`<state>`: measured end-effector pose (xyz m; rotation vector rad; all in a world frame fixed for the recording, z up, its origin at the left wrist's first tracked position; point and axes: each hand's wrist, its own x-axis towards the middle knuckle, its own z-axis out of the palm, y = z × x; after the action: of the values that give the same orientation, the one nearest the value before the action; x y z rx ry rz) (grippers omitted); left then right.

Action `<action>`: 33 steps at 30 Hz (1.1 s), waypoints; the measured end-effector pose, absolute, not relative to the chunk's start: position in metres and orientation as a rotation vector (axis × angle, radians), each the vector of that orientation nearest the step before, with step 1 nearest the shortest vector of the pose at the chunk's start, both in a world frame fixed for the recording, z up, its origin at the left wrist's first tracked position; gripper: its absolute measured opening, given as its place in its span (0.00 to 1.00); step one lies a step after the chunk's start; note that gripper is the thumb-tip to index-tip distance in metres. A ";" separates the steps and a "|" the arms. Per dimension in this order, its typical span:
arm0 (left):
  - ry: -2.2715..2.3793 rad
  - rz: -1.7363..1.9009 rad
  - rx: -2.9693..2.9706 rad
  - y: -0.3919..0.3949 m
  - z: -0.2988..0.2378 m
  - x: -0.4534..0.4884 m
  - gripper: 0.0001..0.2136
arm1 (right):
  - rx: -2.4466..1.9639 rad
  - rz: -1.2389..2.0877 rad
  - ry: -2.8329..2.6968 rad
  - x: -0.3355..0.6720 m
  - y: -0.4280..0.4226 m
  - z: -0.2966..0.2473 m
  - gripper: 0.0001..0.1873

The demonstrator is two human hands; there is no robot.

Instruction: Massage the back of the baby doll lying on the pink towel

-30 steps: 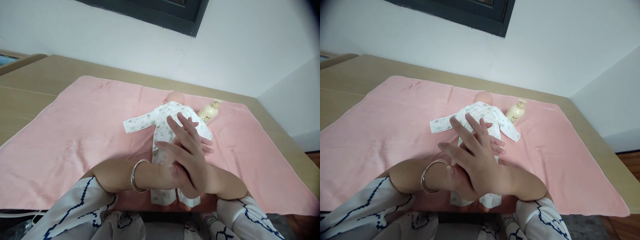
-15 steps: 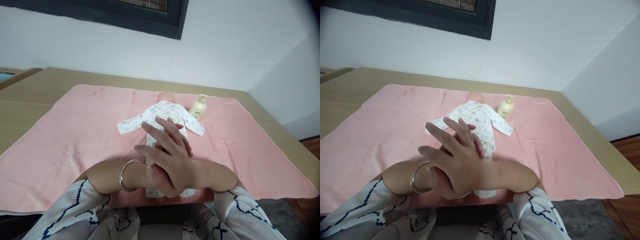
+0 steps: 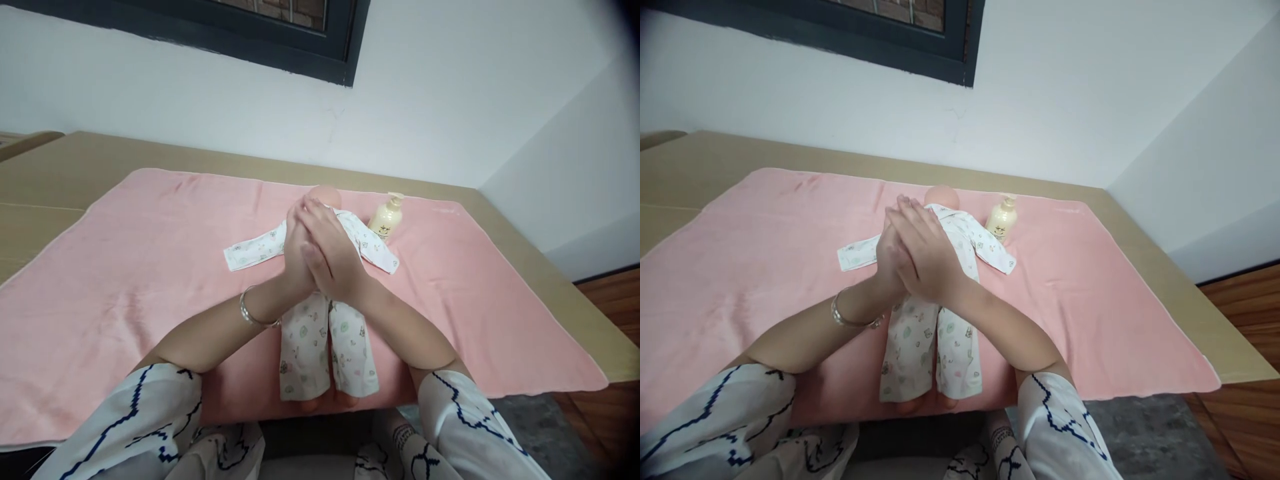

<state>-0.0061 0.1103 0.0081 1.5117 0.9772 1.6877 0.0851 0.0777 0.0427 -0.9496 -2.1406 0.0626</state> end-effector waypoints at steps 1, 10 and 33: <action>0.973 1.700 1.412 0.124 0.008 -0.006 0.15 | -0.997 0.093 -2.150 0.087 0.086 0.040 0.33; 1.251 1.741 1.438 0.198 -0.055 -0.011 0.18 | -1.360 0.189 -2.404 0.108 0.153 0.000 0.29; 1.271 1.735 1.518 0.192 -0.056 -0.008 0.18 | -1.896 -0.063 -2.254 0.097 0.140 -0.004 0.32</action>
<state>-0.0081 0.1924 -0.0557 1.5180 1.2715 1.7346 0.0968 0.1401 -0.0043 -1.8963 -2.2536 -0.0628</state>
